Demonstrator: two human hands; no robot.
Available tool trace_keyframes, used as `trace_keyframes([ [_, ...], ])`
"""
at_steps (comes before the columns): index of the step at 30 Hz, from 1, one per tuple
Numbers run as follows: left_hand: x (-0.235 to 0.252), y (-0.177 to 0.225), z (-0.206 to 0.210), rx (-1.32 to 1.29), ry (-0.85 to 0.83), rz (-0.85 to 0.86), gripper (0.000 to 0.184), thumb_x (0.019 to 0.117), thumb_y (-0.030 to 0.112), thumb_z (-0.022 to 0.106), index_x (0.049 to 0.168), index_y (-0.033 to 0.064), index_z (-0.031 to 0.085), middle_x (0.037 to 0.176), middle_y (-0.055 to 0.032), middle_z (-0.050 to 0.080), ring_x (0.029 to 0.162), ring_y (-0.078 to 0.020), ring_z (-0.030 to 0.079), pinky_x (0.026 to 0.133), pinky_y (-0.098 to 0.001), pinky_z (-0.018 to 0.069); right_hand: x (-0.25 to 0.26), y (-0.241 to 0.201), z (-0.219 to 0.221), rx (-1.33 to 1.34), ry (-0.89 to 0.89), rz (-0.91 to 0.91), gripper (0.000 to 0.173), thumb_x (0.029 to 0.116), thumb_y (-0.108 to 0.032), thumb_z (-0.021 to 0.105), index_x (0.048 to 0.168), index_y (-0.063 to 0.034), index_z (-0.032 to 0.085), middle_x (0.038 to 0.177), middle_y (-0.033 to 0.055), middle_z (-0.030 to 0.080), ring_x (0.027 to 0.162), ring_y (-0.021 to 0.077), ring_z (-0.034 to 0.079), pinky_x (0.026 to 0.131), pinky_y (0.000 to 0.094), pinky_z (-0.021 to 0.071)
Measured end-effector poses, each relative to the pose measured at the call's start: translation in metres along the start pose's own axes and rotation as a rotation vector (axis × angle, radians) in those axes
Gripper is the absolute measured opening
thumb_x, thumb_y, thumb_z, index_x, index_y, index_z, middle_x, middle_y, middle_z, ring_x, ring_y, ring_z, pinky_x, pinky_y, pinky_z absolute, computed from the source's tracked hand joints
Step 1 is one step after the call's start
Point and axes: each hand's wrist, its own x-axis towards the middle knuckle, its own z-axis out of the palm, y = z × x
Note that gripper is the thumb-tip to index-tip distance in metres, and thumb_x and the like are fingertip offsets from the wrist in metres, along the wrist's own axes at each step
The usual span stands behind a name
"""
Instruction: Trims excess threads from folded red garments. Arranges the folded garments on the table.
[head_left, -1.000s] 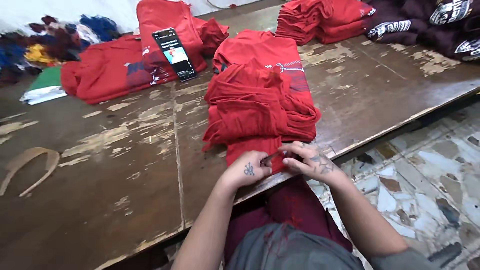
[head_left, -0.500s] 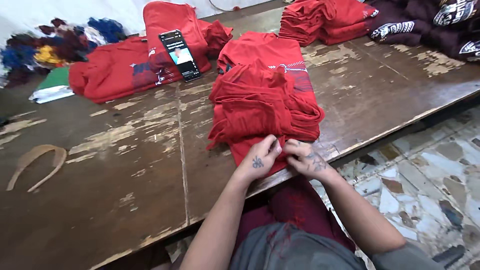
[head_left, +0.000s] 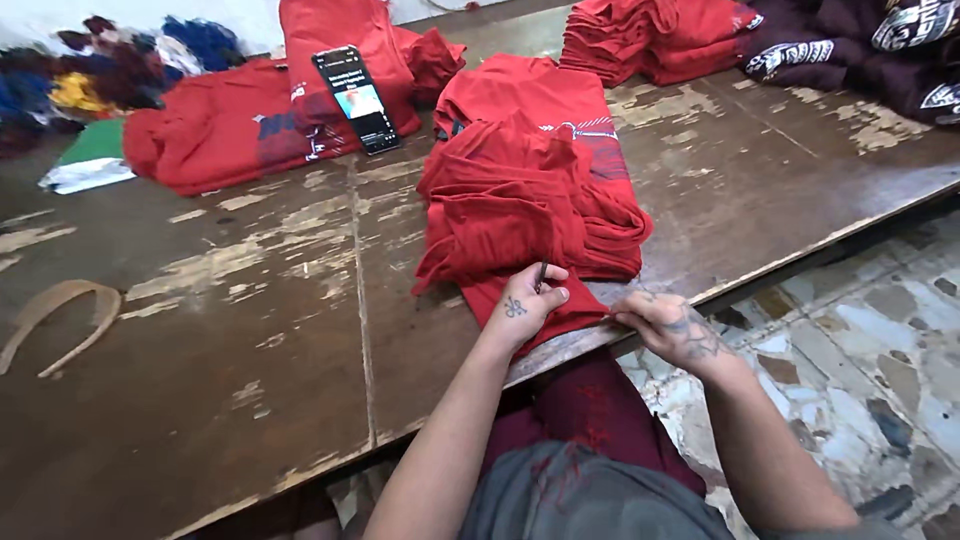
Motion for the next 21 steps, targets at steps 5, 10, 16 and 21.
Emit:
trace_keyframes([
  [5,0.004,-0.004,0.002,-0.019,0.028,0.001,0.022,0.0965,0.007,0.066,0.118,0.0088,0.068,0.067,0.0025,0.057,0.055,-0.0043,0.049,0.053,-0.0216,0.0403,0.006,-0.015,0.004,-0.077,-0.055,0.132,0.039,0.1020,-0.035,0.059,0.118,-0.0011,0.070,0.103,0.0189,0.071,0.092,0.0345,0.071,0.083,0.0541,0.0576],
  [10,-0.003,-0.003,-0.001,0.112,0.012,0.060,0.024,0.0978,0.013,0.065,0.121,0.0057,0.067,0.075,0.0021,0.063,0.063,-0.0035,0.054,0.063,-0.0228,0.0463,0.016,-0.014,0.031,-0.147,0.041,0.016,0.018,0.0976,-0.010,0.060,0.104,0.0014,0.073,0.097,0.0202,0.074,0.091,0.0374,0.074,0.082,0.0536,0.0601],
  [16,-0.027,0.000,-0.010,0.640,-0.079,0.249,0.044,0.1004,0.032,0.055,0.139,0.0112,0.061,0.095,-0.0073,0.071,0.084,-0.0193,0.066,0.080,-0.0415,0.0537,-0.005,-0.009,0.004,-0.156,0.019,-0.075,0.017,0.0973,-0.007,0.057,0.099,-0.0001,0.073,0.091,0.0185,0.072,0.085,0.0355,0.073,0.075,0.0511,0.0604],
  [21,-0.042,0.004,-0.011,0.962,-0.087,0.423,0.033,0.1048,0.031,0.049,0.126,0.0135,0.066,0.111,-0.0084,0.072,0.095,-0.0267,0.072,0.076,-0.0526,0.0573,-0.018,-0.015,0.011,-0.106,0.138,-0.055,0.018,0.0987,-0.011,0.058,0.098,-0.0016,0.072,0.089,0.0151,0.072,0.082,0.0293,0.073,0.076,0.0427,0.0609],
])
